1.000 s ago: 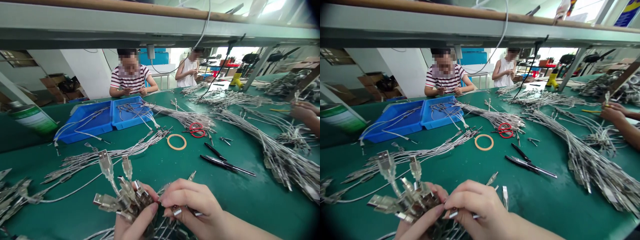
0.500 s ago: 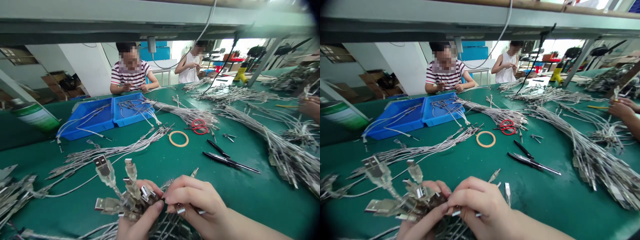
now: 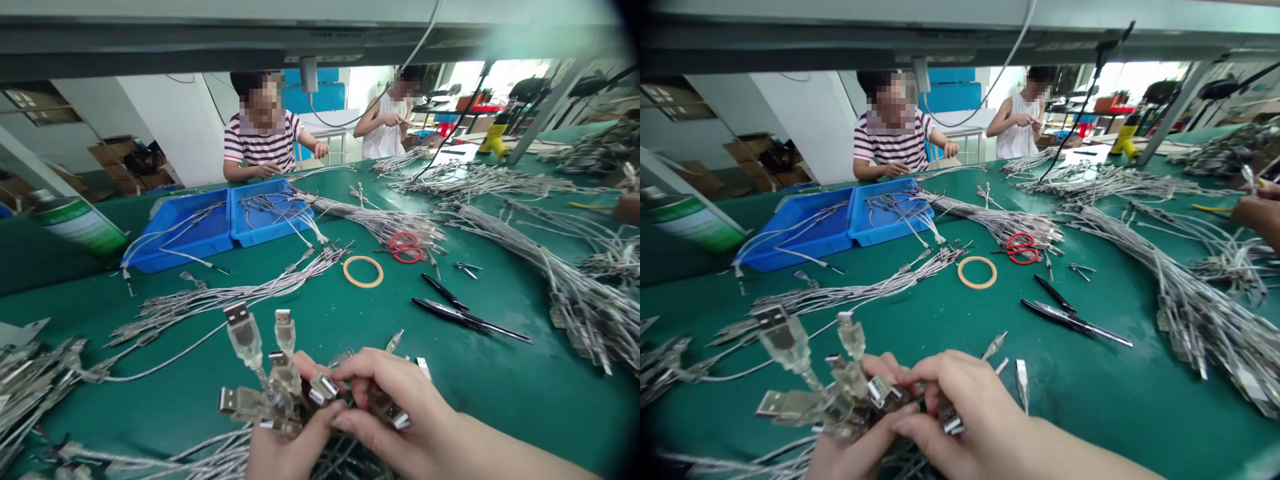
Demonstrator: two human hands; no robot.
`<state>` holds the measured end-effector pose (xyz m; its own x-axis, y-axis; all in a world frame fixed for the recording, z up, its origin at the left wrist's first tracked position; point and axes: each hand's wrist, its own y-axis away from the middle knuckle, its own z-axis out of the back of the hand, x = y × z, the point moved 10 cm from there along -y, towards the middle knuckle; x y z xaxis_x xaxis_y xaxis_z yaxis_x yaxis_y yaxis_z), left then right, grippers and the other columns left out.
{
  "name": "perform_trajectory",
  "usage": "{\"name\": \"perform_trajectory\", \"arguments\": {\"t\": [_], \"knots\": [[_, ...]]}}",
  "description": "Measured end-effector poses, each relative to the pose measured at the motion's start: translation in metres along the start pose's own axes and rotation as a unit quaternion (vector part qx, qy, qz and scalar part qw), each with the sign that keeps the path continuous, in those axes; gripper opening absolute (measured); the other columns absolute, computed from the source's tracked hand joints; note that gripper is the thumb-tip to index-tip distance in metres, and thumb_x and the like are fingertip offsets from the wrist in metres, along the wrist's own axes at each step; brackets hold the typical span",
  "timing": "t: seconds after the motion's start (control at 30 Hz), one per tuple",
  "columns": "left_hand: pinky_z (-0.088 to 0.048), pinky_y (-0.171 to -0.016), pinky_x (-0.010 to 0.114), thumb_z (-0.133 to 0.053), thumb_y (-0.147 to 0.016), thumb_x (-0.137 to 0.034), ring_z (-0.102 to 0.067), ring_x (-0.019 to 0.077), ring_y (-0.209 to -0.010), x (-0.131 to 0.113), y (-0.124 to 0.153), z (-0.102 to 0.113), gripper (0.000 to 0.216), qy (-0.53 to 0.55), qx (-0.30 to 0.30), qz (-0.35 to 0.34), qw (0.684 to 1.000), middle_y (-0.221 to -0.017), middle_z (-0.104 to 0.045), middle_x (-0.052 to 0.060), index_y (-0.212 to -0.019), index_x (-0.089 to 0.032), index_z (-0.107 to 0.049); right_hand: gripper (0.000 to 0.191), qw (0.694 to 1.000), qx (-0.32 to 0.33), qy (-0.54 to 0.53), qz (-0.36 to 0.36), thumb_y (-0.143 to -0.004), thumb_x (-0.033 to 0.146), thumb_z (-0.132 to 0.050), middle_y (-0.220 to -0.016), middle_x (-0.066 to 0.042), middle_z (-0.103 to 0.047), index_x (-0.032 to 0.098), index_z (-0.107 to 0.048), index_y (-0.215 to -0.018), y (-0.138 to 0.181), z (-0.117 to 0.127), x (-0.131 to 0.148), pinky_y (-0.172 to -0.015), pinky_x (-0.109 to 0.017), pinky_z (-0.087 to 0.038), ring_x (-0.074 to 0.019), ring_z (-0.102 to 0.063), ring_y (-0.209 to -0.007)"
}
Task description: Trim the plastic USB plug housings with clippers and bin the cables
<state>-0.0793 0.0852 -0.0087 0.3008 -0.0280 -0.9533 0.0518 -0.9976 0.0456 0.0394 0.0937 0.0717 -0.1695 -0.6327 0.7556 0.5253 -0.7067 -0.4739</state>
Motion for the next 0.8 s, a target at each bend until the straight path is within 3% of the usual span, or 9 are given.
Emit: {"name": "perform_trajectory", "arguments": {"t": [0.2, 0.33, 0.43, 0.6, 0.73, 0.8], "knots": [[-0.048, -0.070, 0.022, -0.073, -0.078, -0.021, -0.058, 0.0142, -0.074, -0.003, 0.001, -0.003, 0.014, -0.039, 0.021, 0.000, 0.999, -0.080, -0.059, -0.003, -0.082, -0.027, -0.061, 0.009, 1.000, -0.006, -0.008, 0.022, -0.091, 0.014, -0.057, -0.069, -0.002, -0.058, 0.013, -0.065, -0.095, -0.001, -0.001, 0.000, -0.058, -0.019, -0.044, -0.0108, -0.054, -0.064], [-0.046, -0.074, 0.020, -0.074, -0.077, -0.020, -0.057, 0.0130, -0.079, -0.003, 0.000, 0.000, 0.017, -0.010, 0.023, 0.011, 1.000, -0.083, -0.060, -0.004, -0.084, -0.028, -0.061, 0.012, 0.999, -0.012, -0.033, 0.020, -0.085, 0.006, -0.058, -0.087, -0.008, -0.058, 0.011, -0.065, -0.093, -0.003, 0.002, 0.001, -0.069, -0.019, -0.048, -0.0113, -0.057, -0.077], [-0.046, -0.074, 0.021, -0.076, -0.075, -0.020, -0.059, 0.0126, -0.078, 0.002, 0.000, 0.005, 0.021, 0.005, 0.015, 0.038, 0.999, -0.080, -0.062, -0.005, -0.087, -0.027, -0.060, 0.017, 0.997, 0.019, -0.077, -0.006, -0.085, 0.004, -0.057, -0.094, -0.009, -0.060, 0.011, -0.062, -0.099, -0.004, -0.002, -0.002, -0.078, -0.021, -0.049, -0.0127, -0.058, -0.087], [-0.047, -0.067, 0.022, -0.083, -0.063, -0.018, -0.059, 0.0139, -0.071, 0.003, 0.002, 0.012, 0.030, 0.061, -0.052, 0.054, 0.995, -0.075, -0.066, -0.003, -0.084, -0.022, -0.062, 0.030, 0.991, 0.087, -0.095, -0.020, -0.092, 0.011, -0.056, -0.102, -0.010, -0.058, 0.016, -0.063, -0.120, -0.003, -0.012, -0.010, -0.084, -0.025, -0.050, -0.0141, -0.058, -0.095], [-0.048, -0.080, 0.027, -0.081, -0.061, -0.015, -0.064, 0.0187, -0.082, -0.001, 0.003, 0.012, 0.023, 0.099, -0.094, 0.038, 0.990, -0.075, -0.068, -0.001, -0.077, -0.021, -0.066, 0.023, 0.988, 0.081, -0.132, -0.008, -0.093, 0.014, -0.059, -0.109, -0.011, -0.060, 0.016, -0.068, -0.114, -0.005, -0.010, -0.013, -0.090, -0.025, -0.050, -0.0150, -0.060, -0.104], [-0.048, -0.079, 0.025, -0.079, -0.061, -0.014, -0.062, 0.0177, -0.081, -0.005, 0.001, 0.015, 0.018, 0.097, -0.110, 0.025, 0.989, -0.071, -0.066, -0.002, -0.072, -0.021, -0.066, 0.017, 0.986, 0.070, -0.153, 0.003, -0.092, 0.016, -0.061, -0.110, -0.011, -0.062, 0.014, -0.067, -0.107, -0.006, -0.009, -0.012, -0.091, -0.026, -0.050, -0.0147, -0.061, -0.104]]}}
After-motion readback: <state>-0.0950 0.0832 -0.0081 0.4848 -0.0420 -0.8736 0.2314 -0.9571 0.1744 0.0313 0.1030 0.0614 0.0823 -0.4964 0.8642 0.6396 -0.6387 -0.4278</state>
